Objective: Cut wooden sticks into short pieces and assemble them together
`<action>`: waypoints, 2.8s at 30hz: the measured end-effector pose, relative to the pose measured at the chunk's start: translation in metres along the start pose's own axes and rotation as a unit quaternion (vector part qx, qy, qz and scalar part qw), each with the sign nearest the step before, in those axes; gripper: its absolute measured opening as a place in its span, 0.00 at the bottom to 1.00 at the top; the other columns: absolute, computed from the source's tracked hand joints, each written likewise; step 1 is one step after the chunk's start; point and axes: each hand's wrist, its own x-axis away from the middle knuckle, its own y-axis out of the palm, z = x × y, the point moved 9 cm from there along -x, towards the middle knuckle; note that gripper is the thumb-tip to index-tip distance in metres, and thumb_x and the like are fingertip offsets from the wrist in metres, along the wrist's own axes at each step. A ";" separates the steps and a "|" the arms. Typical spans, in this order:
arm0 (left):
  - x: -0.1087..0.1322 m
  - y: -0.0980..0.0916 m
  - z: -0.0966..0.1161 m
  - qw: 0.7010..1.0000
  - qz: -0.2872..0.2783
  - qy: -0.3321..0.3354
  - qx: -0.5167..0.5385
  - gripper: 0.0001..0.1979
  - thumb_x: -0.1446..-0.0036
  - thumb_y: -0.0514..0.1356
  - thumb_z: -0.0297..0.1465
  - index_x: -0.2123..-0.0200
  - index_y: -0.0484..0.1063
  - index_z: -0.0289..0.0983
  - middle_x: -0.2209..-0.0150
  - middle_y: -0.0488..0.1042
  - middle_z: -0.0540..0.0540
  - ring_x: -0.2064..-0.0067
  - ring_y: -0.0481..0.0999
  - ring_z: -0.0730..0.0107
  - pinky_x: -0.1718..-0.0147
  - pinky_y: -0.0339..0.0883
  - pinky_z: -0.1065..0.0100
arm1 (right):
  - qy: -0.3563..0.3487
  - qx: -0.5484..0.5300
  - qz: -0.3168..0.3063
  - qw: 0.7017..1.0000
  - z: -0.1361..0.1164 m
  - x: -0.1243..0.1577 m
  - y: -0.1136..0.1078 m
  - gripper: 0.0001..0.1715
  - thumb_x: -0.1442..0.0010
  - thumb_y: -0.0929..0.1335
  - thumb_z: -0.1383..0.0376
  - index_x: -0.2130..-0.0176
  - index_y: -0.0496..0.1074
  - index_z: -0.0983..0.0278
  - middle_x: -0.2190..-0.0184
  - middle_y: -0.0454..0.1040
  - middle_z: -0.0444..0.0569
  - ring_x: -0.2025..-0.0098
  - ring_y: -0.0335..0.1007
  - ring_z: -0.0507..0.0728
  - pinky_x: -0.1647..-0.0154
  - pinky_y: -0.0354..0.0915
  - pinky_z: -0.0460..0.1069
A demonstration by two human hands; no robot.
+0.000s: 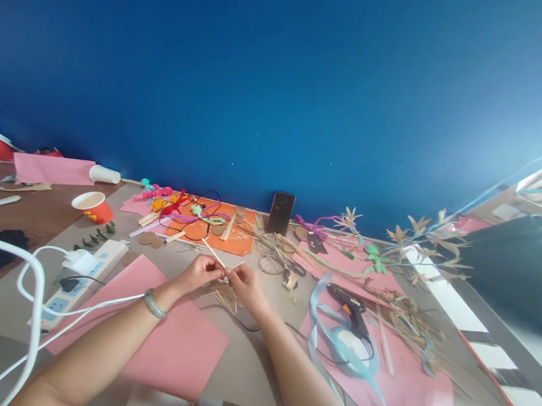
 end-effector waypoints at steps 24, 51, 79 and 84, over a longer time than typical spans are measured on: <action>0.001 -0.007 0.009 1.000 0.013 0.000 0.020 0.12 0.53 0.64 0.37 0.73 0.74 0.31 0.76 0.72 0.48 0.73 0.68 0.74 0.71 0.61 0.72 | 0.125 -0.304 -0.076 0.941 0.019 -0.007 -0.006 0.19 0.50 0.70 0.55 0.78 0.60 0.63 0.85 0.59 0.36 0.87 0.38 0.43 0.86 0.37 0.43; 0.000 0.000 0.003 0.999 -0.003 0.025 0.038 0.15 0.53 0.65 0.38 0.71 0.75 0.30 0.74 0.75 0.45 0.71 0.72 0.71 0.71 0.63 0.72 | 0.059 -0.146 -0.044 0.987 0.010 0.001 0.012 0.21 0.52 0.71 0.52 0.78 0.62 0.64 0.87 0.53 0.35 0.84 0.41 0.44 0.83 0.38 0.44; -0.001 -0.015 0.013 0.999 0.034 0.040 0.016 0.12 0.52 0.64 0.37 0.74 0.72 0.32 0.78 0.69 0.51 0.75 0.65 0.76 0.74 0.59 0.73 | 0.081 -0.238 0.028 0.967 0.021 -0.012 -0.022 0.23 0.54 0.73 0.53 0.79 0.60 0.64 0.86 0.50 0.34 0.86 0.37 0.43 0.86 0.34 0.44; 0.000 -0.013 0.014 0.999 0.026 0.043 0.009 0.12 0.52 0.64 0.36 0.74 0.72 0.32 0.77 0.70 0.50 0.75 0.66 0.76 0.74 0.59 0.73 | 0.071 -0.224 0.036 0.971 0.023 -0.013 -0.022 0.23 0.54 0.73 0.54 0.79 0.59 0.63 0.86 0.51 0.34 0.86 0.39 0.43 0.85 0.36 0.44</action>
